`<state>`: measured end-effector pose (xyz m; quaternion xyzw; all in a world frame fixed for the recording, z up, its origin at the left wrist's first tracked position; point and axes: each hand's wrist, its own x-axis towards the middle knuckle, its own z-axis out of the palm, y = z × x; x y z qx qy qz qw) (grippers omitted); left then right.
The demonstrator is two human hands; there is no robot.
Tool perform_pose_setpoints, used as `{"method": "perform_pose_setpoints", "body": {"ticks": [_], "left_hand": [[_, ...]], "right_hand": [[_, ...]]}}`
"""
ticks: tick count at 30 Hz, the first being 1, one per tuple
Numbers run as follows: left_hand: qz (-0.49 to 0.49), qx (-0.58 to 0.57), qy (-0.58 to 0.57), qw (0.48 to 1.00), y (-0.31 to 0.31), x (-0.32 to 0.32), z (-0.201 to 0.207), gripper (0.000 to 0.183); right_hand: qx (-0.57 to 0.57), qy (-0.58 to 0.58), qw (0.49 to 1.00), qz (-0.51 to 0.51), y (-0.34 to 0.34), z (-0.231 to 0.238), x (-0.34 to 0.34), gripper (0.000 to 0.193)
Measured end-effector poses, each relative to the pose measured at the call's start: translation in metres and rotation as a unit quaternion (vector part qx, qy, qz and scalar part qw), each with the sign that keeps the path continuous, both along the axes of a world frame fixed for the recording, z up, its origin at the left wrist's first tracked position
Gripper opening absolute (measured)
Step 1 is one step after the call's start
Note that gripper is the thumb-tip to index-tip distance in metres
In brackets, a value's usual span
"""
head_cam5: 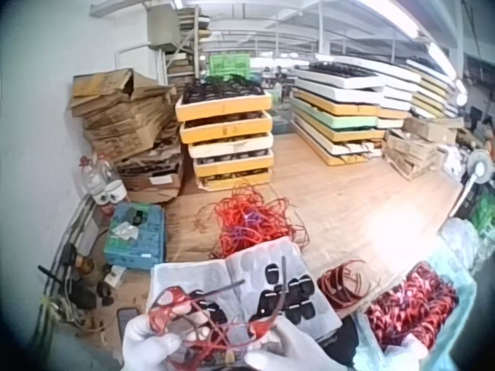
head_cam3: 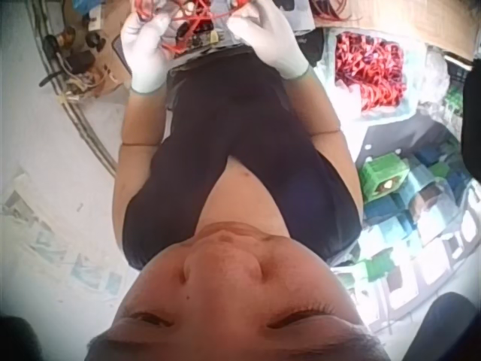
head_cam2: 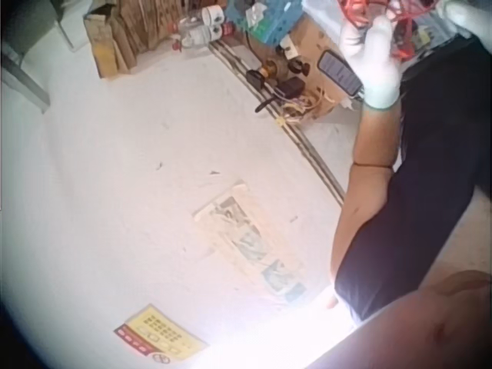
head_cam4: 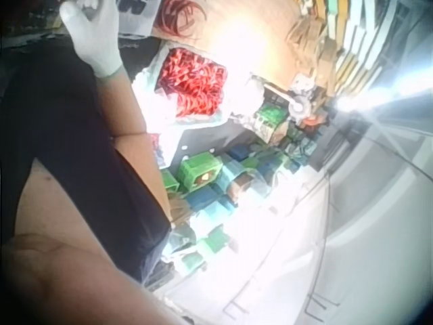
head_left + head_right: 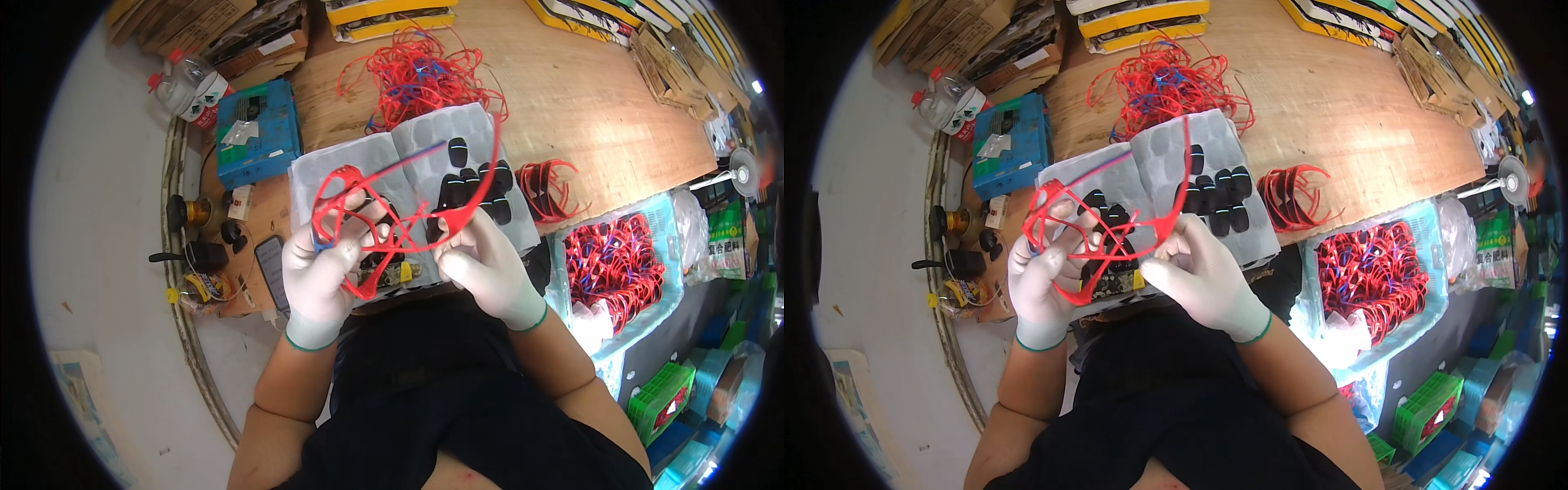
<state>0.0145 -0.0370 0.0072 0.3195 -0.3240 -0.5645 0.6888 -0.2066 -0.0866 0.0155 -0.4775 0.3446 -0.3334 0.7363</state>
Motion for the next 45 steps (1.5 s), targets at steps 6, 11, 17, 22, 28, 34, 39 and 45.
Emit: {"method": "perform_pose_setpoints", "body": {"ticks": [6, 11, 17, 22, 28, 34, 39, 45], "left_hand": [[-0.046, -0.010, -0.016, 0.999, 0.011, -0.007, -0.011, 0.038], [-0.114, -0.048, -0.048, 0.991, 0.005, 0.003, -0.010, 0.063], [-0.142, 0.026, -0.059, 0.988, 0.009, -0.002, 0.019, 0.085], [-0.204, 0.094, -0.223, 0.948, 0.011, 0.010, 0.021, 0.068], [-0.187, 0.176, -0.438, 0.862, 0.013, -0.002, 0.027, 0.026], [-0.109, -0.002, -0.636, 0.764, 0.006, 0.000, 0.030, 0.015], [-0.141, 0.027, -0.557, 0.818, 0.008, 0.009, 0.033, 0.021], [-0.212, -0.005, -0.513, 0.832, 0.007, 0.022, 0.028, 0.020]], "right_hand": [[0.039, -0.014, 0.999, 0.024, -0.003, 0.003, 0.010, 0.028], [0.045, -0.067, 0.996, 0.047, -0.003, -0.009, 0.011, 0.023], [-0.032, 0.043, 0.999, 0.009, -0.003, -0.011, 0.010, 0.023], [-0.144, 0.118, 0.982, 0.008, 0.001, -0.028, 0.012, 0.020], [-0.183, 0.133, 0.974, -0.004, 0.001, -0.027, 0.013, 0.019], [-0.152, 0.158, 0.976, -0.007, -0.003, -0.020, 0.010, 0.012], [-0.157, 0.145, 0.977, 0.019, -0.013, -0.020, -0.002, 0.025], [-0.261, 0.081, 0.960, 0.056, -0.012, -0.022, -0.006, 0.030]]}}
